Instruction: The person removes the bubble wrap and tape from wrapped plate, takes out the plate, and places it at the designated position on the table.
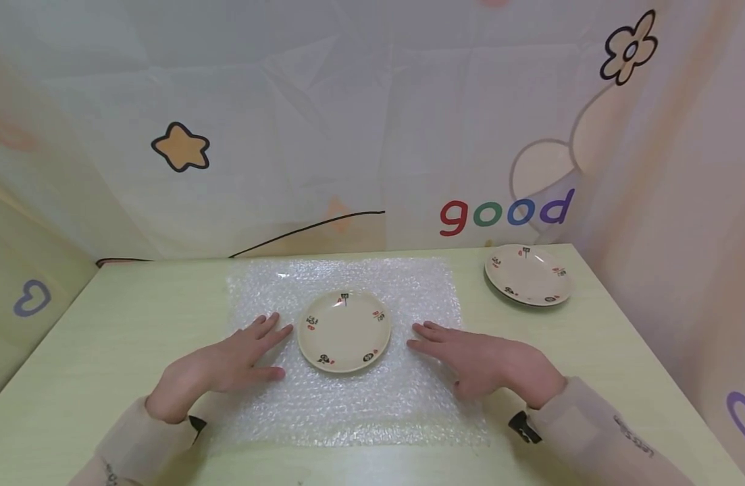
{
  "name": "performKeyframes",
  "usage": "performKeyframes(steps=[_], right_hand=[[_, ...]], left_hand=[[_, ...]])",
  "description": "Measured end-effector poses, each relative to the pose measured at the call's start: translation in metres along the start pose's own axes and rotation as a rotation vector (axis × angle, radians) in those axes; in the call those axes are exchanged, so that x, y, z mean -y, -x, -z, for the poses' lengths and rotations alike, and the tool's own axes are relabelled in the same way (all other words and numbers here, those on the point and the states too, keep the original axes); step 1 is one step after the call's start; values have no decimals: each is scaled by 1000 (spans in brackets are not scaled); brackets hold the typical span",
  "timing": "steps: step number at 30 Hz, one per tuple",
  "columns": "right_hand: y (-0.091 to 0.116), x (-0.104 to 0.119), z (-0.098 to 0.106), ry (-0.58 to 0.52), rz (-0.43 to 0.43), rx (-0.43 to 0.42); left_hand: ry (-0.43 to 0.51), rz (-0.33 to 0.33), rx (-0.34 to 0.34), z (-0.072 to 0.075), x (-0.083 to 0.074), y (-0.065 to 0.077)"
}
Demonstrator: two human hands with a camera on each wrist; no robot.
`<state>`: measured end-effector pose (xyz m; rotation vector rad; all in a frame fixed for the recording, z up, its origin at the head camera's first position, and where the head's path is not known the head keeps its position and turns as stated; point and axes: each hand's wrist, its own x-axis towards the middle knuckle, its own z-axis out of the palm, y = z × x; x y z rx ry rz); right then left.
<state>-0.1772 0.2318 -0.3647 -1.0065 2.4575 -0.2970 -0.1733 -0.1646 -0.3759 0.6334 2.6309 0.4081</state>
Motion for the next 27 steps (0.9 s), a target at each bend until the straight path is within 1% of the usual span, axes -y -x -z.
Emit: performKeyframes(steps=[6,12,15,18,23,27], right_hand=[[-3,12,8,38,-78,16],[-11,22,18,83,-116,17],[-17,25,22,92,-117,21],[-21,25,26,95,-109,7],[-27,24,32,118,-61,-69],[-38,23,35,74,-36,-101]], left_hand=[[0,19,6,0,-2,-1],[2,31,7,1,-4,-1],[2,33,4,1,-4,-2],[0,36,7,1,-5,-2],[-12,39,13,2,-6,-3],[-14,43,16,3,-7,-2]])
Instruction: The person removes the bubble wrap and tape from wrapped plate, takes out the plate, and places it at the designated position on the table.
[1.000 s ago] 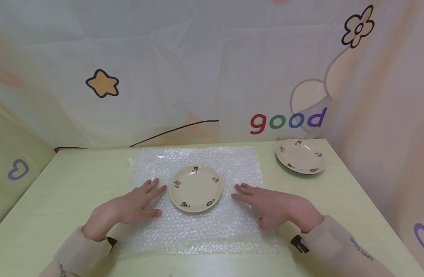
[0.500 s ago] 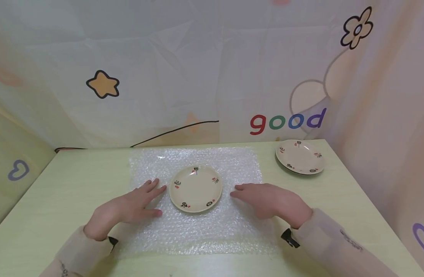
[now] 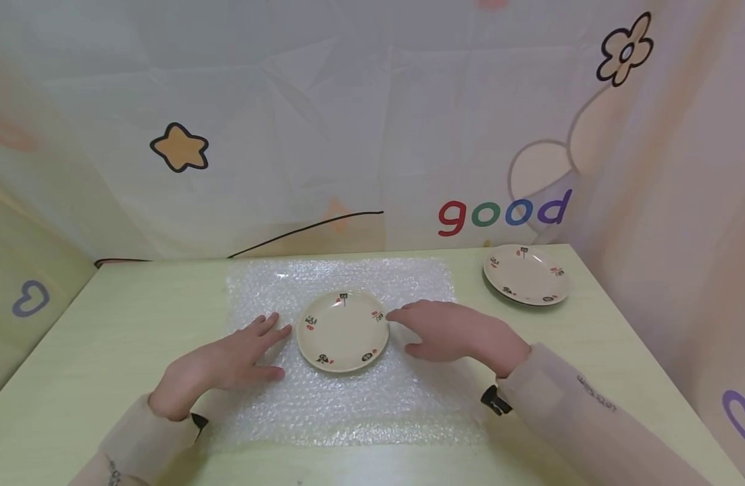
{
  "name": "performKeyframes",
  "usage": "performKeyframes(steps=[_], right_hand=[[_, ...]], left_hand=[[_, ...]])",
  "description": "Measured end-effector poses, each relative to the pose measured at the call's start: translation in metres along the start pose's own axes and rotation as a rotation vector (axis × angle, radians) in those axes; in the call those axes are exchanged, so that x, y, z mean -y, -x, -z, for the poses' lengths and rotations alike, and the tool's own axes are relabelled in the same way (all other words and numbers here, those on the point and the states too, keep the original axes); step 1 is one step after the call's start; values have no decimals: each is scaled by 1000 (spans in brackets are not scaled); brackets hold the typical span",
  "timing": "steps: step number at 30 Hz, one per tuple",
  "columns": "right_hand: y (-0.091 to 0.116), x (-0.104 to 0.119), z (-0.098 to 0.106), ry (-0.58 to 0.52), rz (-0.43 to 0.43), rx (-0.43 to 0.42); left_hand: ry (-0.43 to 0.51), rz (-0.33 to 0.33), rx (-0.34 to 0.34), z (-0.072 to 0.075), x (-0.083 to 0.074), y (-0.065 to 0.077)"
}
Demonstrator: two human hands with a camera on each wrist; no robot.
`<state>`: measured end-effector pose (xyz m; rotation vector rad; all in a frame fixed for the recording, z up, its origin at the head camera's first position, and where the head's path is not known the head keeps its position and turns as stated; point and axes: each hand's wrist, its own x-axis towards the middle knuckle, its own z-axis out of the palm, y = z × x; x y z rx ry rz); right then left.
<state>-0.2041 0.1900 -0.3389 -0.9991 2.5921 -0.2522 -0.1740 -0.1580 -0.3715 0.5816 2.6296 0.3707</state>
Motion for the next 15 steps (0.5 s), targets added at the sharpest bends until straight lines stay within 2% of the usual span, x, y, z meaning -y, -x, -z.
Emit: performKeyframes(steps=[5,15], right_hand=[[-17,-2,-1,-74,8,-31],[-43,-4,-7,-190,-20,-179]], left_hand=[[8,9,2,0,-1,0],[15,20,-1,0,-1,-2]])
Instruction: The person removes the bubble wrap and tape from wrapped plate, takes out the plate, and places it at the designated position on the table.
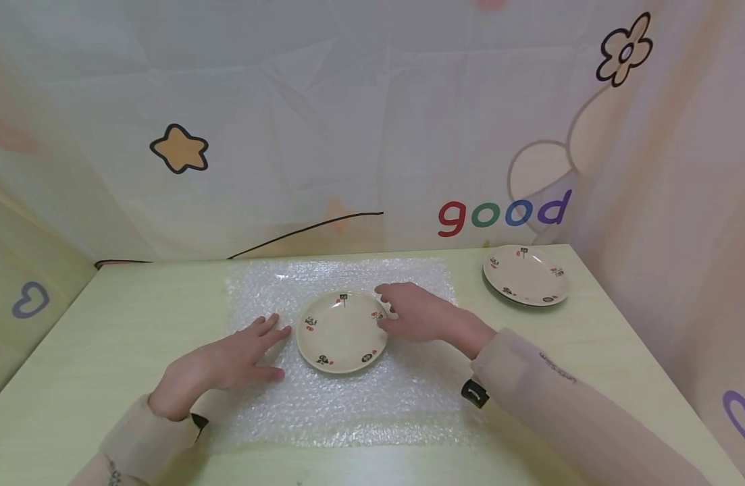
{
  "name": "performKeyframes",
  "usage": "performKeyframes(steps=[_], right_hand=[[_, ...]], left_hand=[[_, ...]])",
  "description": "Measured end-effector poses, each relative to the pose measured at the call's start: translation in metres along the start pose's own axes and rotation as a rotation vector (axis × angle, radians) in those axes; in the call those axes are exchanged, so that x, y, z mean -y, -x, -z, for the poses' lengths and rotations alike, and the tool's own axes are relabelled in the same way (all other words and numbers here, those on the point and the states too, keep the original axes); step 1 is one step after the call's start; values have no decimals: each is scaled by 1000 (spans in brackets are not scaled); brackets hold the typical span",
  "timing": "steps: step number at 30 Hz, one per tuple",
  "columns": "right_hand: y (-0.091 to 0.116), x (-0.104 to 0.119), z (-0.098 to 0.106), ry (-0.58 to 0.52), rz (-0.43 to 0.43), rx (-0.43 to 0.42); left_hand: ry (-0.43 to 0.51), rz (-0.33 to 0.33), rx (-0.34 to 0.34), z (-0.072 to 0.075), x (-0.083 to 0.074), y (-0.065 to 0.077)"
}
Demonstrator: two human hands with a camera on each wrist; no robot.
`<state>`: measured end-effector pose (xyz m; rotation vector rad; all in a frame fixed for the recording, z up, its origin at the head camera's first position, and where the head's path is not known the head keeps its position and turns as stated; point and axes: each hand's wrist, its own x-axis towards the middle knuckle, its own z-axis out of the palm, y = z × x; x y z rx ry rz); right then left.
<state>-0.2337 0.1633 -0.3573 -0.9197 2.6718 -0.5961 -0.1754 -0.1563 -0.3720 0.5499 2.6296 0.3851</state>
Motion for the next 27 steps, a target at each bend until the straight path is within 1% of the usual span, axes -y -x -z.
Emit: performKeyframes(steps=[6,11,16,22,27], right_hand=[[-9,-4,-10,-81,-26,-81],[-13,-6,-16,-110,-70,-87],[-16,-4,-19,-152,-128,-88],[-17,-2,-21,-256,-230,-91],[-16,-5,-22,-335,-259,-109]], left_hand=[[1,10,7,0,-1,-1],[4,16,12,0,-2,-1],[7,19,16,0,-2,-1],[2,21,17,1,-3,-1],[0,17,17,2,-3,-1]])
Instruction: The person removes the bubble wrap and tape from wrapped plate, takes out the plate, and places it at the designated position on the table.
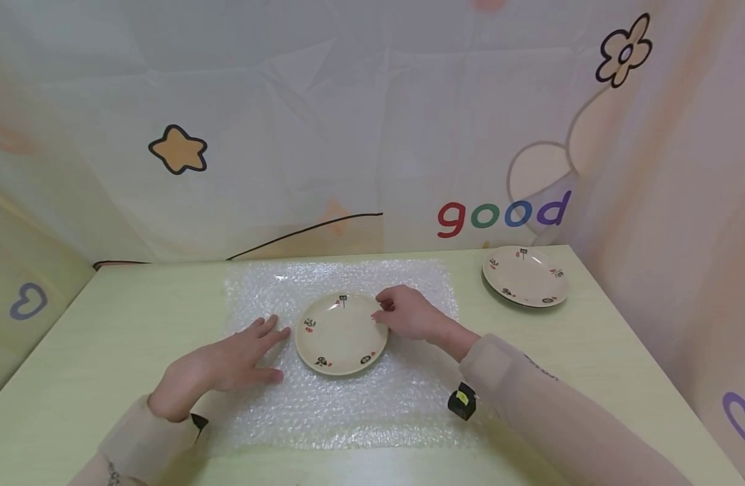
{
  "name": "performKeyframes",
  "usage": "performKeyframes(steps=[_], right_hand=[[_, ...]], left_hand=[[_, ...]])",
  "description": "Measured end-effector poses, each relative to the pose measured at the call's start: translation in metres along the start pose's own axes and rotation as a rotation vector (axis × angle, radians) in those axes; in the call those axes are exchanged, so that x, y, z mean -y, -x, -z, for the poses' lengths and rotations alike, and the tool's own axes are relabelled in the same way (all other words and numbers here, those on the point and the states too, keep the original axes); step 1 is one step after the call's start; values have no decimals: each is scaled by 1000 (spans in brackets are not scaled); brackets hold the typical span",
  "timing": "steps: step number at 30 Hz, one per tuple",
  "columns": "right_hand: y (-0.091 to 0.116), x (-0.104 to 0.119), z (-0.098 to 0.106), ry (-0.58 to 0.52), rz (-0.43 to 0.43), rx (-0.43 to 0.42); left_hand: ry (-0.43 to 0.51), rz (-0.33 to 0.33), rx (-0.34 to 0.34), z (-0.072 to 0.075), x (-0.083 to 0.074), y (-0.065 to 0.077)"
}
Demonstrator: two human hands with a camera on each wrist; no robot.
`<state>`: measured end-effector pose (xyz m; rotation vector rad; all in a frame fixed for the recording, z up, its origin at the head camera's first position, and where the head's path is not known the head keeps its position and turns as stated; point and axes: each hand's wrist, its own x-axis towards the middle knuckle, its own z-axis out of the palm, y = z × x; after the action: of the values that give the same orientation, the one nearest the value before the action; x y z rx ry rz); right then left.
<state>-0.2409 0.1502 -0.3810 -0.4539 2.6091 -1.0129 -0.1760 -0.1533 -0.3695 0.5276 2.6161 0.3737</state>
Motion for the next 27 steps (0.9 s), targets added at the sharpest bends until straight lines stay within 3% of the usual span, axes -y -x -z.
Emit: performKeyframes(steps=[15,27], right_hand=[[-1,-6,-1,-228,-36,7],[5,-10,2,-321,-107,-4]], left_hand=[[-16,-5,-2,-1,1,-1],[-17,-24,-3,-1,2,1]])
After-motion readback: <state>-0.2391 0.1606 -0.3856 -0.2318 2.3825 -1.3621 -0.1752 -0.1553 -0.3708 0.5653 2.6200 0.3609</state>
